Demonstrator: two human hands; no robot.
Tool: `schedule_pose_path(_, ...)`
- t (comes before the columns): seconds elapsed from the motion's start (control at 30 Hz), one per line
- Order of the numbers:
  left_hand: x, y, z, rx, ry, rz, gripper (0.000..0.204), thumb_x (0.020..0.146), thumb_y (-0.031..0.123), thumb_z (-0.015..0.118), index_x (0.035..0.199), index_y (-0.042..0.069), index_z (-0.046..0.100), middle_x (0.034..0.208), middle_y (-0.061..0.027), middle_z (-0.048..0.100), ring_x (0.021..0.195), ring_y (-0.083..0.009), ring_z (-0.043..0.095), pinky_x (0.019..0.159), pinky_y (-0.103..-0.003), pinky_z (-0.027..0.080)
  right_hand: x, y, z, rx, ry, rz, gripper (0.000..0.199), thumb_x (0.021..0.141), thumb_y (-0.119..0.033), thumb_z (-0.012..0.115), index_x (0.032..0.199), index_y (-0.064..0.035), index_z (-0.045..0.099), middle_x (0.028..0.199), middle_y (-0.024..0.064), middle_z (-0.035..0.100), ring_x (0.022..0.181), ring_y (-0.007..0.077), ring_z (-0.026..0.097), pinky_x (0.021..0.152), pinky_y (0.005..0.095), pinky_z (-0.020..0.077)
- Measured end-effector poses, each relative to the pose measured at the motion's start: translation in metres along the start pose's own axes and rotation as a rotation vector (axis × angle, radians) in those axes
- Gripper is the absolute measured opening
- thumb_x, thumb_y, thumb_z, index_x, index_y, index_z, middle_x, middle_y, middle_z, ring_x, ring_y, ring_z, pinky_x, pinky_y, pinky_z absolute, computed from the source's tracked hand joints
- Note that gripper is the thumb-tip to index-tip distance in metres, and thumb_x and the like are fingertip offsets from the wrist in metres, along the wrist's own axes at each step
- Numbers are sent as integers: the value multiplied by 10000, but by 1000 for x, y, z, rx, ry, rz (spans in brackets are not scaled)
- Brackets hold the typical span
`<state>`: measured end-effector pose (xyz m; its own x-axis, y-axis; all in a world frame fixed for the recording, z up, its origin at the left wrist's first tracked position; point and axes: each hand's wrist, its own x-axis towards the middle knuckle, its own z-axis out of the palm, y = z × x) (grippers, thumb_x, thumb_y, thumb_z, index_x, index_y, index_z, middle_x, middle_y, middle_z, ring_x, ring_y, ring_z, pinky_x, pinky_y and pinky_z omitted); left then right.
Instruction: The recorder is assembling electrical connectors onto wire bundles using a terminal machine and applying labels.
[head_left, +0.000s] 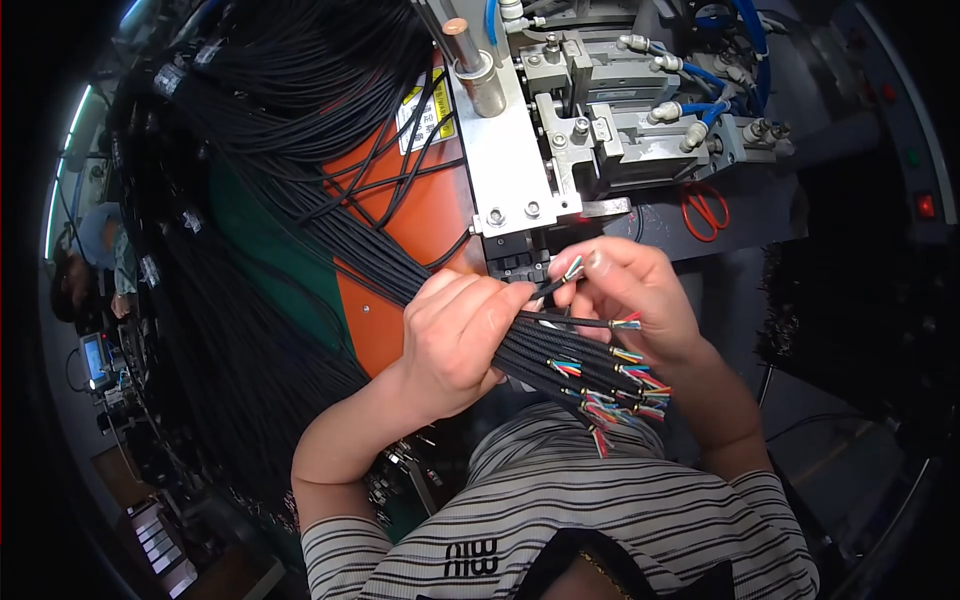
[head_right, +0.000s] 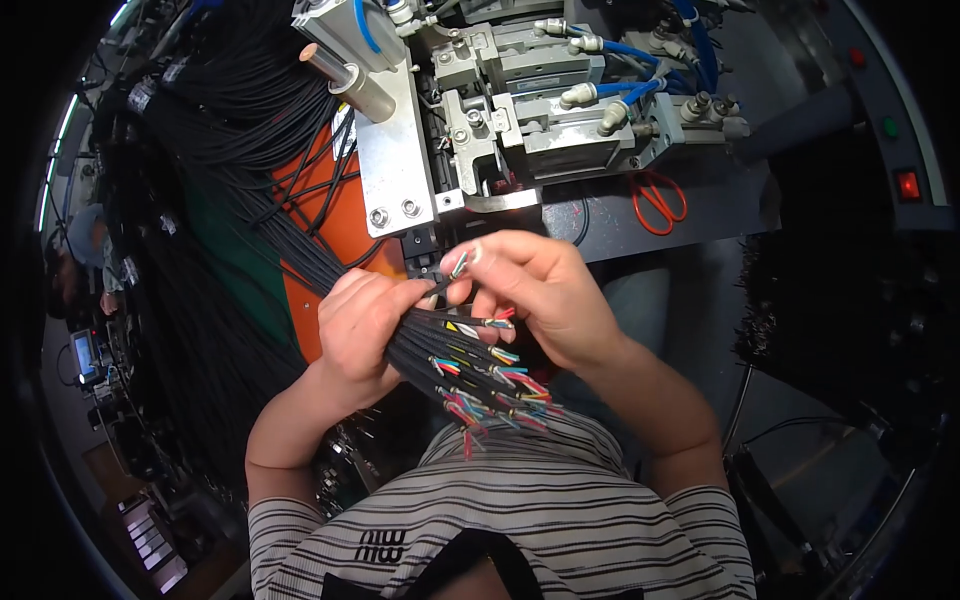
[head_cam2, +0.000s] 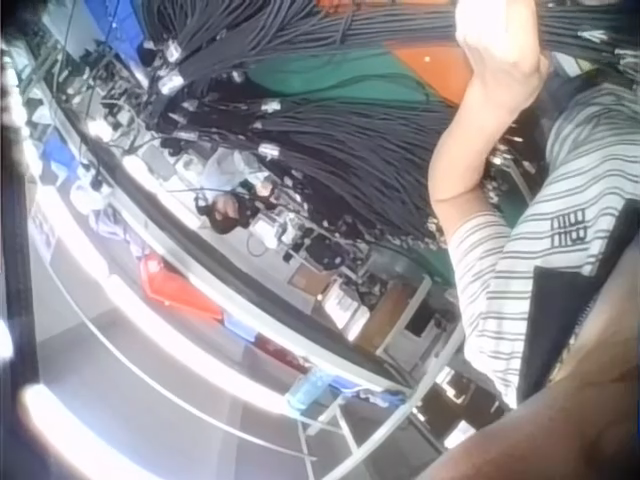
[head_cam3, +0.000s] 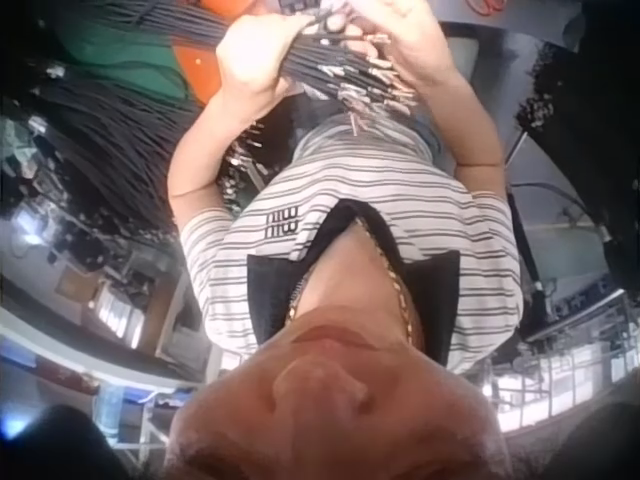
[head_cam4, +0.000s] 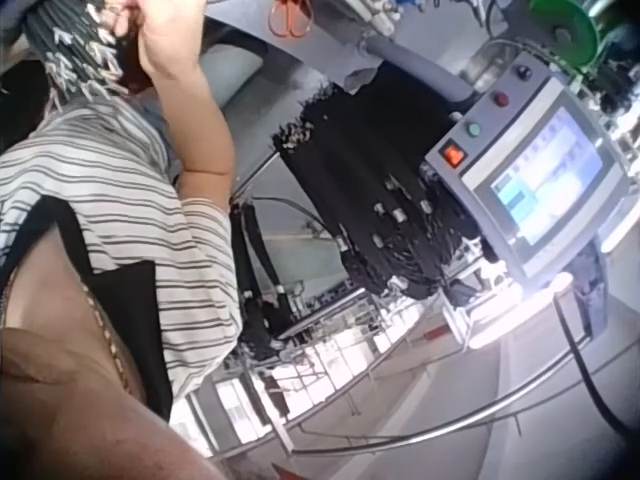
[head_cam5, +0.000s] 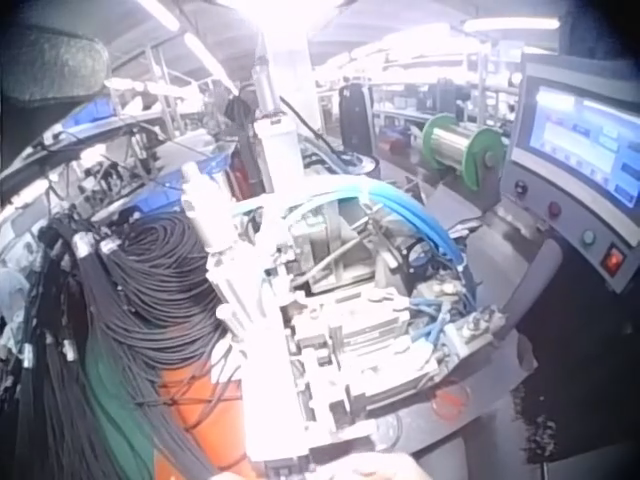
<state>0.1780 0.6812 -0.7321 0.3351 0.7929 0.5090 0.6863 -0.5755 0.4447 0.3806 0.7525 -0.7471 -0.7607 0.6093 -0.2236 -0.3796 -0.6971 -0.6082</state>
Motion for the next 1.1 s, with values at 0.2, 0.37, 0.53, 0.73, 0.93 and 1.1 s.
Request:
schedule_pose_path(0.2,14,7,16,11,-58,-26,359,675,88,712,996,-41,615,742,-92,595,626,-249,591,601,-351,433,-5,-1,-15,-184,-13,-71,159,940,-47,622,1065,48,640,905,88,645,653,82,608,550,196,464)
schedule_pose_path(0.37,21,9,21,58,-32,-15,356,642,82,715,963,-31,612,736,-97,594,617,-261,590,585,-361,437,-2,10,-13,-763,151,-528,163,874,27,677,1036,29,666,920,59,652,744,54,602,643,211,487)
schedule_pose_path(0.53,21,10,20,4,-16,-94,362,610,69,710,944,-28,610,736,-115,601,617,-284,597,565,-368,438,-2,25,-7,-1043,222,-793,307,846,22,689,1149,34,640,981,89,624,815,118,623,687,260,508)
schedule_pose_path(0.73,19,7,16,7,-51,-86,355,608,72,742,925,-19,611,716,-107,605,615,-270,615,556,-355,439,-1,7,-17,-540,13,-409,224,926,17,605,1140,62,652,1034,93,626,858,115,623,757,230,517)
schedule_pose_path(0.93,19,-9,11,-252,-104,-113,303,696,155,771,904,8,607,726,-103,632,603,-254,616,561,-340,435,2,2,-20,-347,-25,-205,181,928,16,609,1087,34,693,1035,107,659,770,98,648,634,196,508)
schedule_pose_path(1.1,16,-20,10,-403,-134,-133,284,661,144,778,859,23,614,719,-98,646,603,-254,632,550,-335,446,8,2,-21,-523,-32,-228,175,926,33,596,1071,34,693,1024,106,654,727,101,650,597,200,508)
